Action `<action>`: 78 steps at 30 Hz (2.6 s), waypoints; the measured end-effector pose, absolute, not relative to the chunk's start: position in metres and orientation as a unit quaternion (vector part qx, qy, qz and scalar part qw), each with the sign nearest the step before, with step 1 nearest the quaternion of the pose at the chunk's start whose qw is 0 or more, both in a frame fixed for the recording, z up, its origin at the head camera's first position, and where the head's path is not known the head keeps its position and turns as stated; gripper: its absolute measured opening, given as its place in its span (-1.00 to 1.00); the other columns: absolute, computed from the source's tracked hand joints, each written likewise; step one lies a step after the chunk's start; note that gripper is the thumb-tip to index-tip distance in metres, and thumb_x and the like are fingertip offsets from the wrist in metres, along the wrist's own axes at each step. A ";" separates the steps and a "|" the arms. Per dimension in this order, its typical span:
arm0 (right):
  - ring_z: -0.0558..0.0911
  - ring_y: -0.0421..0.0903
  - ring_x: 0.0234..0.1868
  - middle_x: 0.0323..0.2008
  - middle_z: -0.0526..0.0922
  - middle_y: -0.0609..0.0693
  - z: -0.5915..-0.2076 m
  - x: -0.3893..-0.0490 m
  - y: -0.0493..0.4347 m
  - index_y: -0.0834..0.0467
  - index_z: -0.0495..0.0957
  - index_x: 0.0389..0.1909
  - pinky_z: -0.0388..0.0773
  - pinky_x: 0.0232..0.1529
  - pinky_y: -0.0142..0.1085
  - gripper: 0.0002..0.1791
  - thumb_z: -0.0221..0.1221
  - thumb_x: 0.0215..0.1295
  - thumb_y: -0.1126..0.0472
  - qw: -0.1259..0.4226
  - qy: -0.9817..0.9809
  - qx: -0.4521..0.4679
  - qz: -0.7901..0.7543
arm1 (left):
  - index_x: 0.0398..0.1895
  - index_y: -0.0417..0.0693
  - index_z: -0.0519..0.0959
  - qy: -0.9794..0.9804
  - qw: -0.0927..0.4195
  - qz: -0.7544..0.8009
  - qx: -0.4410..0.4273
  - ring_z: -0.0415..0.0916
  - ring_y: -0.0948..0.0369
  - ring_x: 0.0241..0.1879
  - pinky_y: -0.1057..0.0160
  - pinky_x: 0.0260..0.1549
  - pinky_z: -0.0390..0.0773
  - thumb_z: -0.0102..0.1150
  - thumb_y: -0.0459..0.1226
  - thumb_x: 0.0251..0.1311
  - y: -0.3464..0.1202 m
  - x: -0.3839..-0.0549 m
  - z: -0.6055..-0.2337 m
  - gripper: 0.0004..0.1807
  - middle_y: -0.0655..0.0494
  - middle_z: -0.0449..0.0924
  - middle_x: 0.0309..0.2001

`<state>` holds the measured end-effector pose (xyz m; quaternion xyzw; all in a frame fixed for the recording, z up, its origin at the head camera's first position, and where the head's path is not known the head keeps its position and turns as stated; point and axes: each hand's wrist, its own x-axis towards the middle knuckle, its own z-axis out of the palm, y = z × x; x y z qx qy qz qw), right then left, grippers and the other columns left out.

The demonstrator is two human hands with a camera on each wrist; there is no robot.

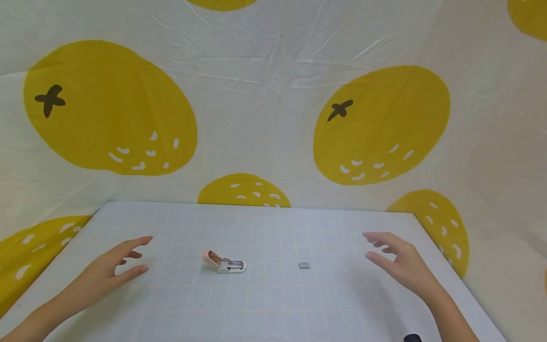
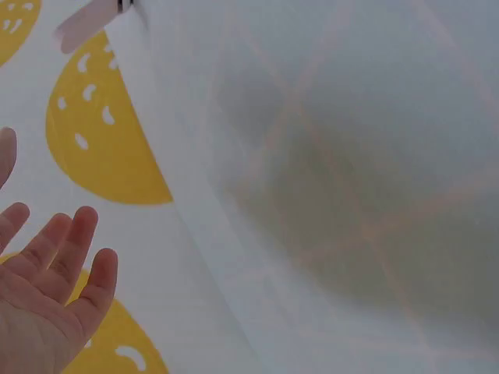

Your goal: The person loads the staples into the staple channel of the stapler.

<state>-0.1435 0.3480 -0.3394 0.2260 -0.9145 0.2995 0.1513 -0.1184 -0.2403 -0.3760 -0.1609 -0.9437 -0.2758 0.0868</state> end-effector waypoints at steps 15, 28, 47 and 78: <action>0.56 0.03 -0.16 -0.11 0.59 0.16 -0.383 -0.171 0.308 0.27 0.49 0.06 0.55 -0.18 -0.38 -0.58 0.26 0.17 0.24 -0.037 -0.904 0.206 0.372 | 0.19 -0.02 0.40 -0.889 0.061 -0.403 -0.206 0.59 0.16 -0.20 0.18 -0.23 0.54 0.30 -0.20 0.10 -0.180 -0.142 -0.401 -0.45 -0.04 0.52 0.03; 0.50 -0.08 -0.27 -0.29 0.58 0.01 -0.417 -0.194 0.276 0.27 0.57 -0.07 0.51 -0.27 -0.37 -0.59 0.36 0.02 0.27 -0.090 -0.900 0.188 0.382 | 0.05 -0.13 0.49 -0.860 0.016 -0.482 -0.170 0.57 0.20 -0.23 0.35 -0.23 0.57 0.33 -0.28 0.05 -0.147 -0.156 -0.414 -0.55 -0.06 0.52 0.02; 0.37 -0.14 -0.47 -0.57 0.39 -0.08 -0.423 -0.208 0.252 0.19 0.58 -0.39 0.33 -0.48 -0.38 -0.80 0.38 -0.07 0.36 -0.120 -0.915 0.149 0.354 | -0.07 -0.19 0.54 -0.857 0.022 -0.491 -0.157 0.55 0.22 -0.31 0.36 -0.26 0.57 0.33 -0.39 0.01 -0.138 -0.163 -0.416 -0.64 -0.01 0.57 -0.10; 0.49 -0.13 -0.42 -0.50 0.55 -0.06 -0.421 -0.202 0.243 0.25 0.58 -0.38 0.47 -0.40 -0.40 -0.85 0.33 0.06 0.28 -0.120 -0.894 0.170 0.398 | -0.12 -0.21 0.58 -0.860 0.033 -0.484 -0.158 0.55 0.21 -0.31 0.37 -0.26 0.57 0.31 -0.43 0.01 -0.136 -0.164 -0.417 -0.69 0.03 0.58 -0.14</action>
